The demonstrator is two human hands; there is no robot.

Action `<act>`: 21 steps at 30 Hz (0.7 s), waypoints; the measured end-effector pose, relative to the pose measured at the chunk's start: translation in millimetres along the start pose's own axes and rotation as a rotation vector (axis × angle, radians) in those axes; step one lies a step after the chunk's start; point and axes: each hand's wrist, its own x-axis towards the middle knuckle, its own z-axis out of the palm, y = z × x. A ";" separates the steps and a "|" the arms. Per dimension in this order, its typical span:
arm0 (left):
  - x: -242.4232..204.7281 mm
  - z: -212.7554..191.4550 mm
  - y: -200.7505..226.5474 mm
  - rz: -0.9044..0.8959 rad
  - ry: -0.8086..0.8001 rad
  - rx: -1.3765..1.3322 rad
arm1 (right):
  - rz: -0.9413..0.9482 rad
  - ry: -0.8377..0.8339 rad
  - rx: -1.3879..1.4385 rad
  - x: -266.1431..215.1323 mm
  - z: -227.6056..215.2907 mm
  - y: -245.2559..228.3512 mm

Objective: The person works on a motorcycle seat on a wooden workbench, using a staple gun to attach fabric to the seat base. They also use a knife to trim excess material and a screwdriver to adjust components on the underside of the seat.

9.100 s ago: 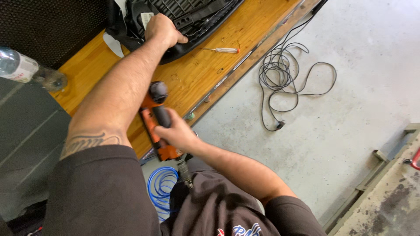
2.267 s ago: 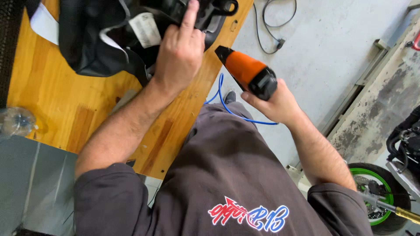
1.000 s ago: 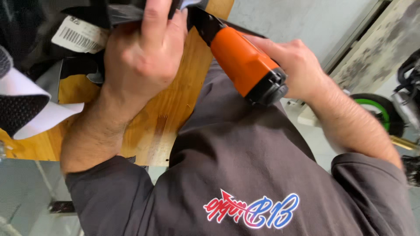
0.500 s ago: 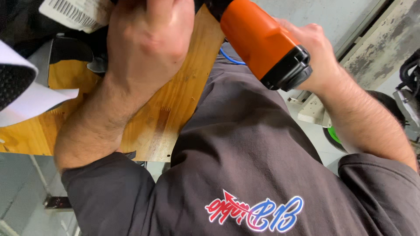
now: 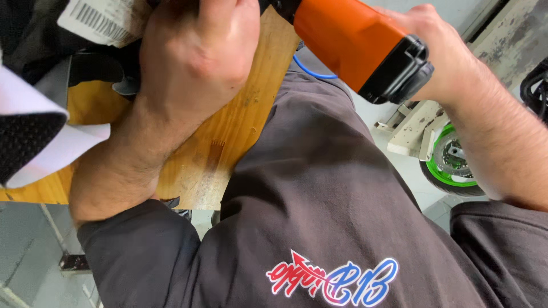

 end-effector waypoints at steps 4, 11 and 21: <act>-1.7 3.0 0.5 -0.011 -0.013 -0.058 | -0.109 0.028 -0.021 1.4 -2.6 -11.1; 1.8 -1.9 -0.2 -0.010 -0.005 0.004 | 0.001 -0.044 0.062 5.1 -6.2 -8.2; -6.0 0.2 -6.5 -0.002 -0.029 0.008 | 0.219 -0.133 -0.032 14.0 -7.0 -37.0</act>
